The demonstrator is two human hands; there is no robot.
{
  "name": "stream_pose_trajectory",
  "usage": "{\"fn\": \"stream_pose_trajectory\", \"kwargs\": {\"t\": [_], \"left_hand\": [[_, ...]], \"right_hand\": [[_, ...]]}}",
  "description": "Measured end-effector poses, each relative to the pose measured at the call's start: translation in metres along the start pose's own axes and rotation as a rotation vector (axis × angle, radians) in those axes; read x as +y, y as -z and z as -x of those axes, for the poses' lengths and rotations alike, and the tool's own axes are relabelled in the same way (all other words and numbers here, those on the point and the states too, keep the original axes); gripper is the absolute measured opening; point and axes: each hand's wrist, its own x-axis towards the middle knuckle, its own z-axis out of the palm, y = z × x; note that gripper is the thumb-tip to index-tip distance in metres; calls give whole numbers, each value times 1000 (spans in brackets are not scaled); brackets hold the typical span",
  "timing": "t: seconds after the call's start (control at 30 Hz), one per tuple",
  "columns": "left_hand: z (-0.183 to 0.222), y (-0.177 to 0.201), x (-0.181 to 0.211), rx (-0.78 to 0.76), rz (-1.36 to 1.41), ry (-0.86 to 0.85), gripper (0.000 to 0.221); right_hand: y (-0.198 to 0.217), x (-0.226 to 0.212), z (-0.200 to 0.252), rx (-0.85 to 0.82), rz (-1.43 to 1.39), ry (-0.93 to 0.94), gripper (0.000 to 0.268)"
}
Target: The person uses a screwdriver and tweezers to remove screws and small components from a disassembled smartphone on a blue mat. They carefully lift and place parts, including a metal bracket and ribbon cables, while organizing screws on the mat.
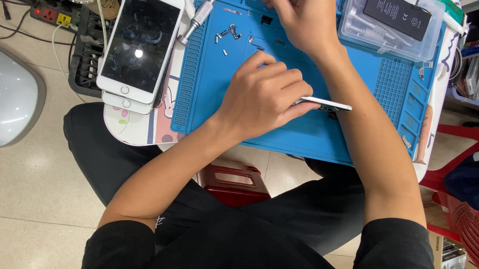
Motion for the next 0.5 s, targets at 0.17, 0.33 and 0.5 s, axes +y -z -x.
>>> {"fn": "stream_pose_trajectory", "kwargs": {"t": [0.17,0.33,0.5], "left_hand": [[0,0,0,-2,-3,-2,25],[0,2,1,12,19,10,28],[-5,4,6,85,146,70,26]], "right_hand": [[1,1,1,-4,6,-1,12],[14,-9,3,38,-46,-81,9],[60,-58,22,84,6,-80,8]]}}
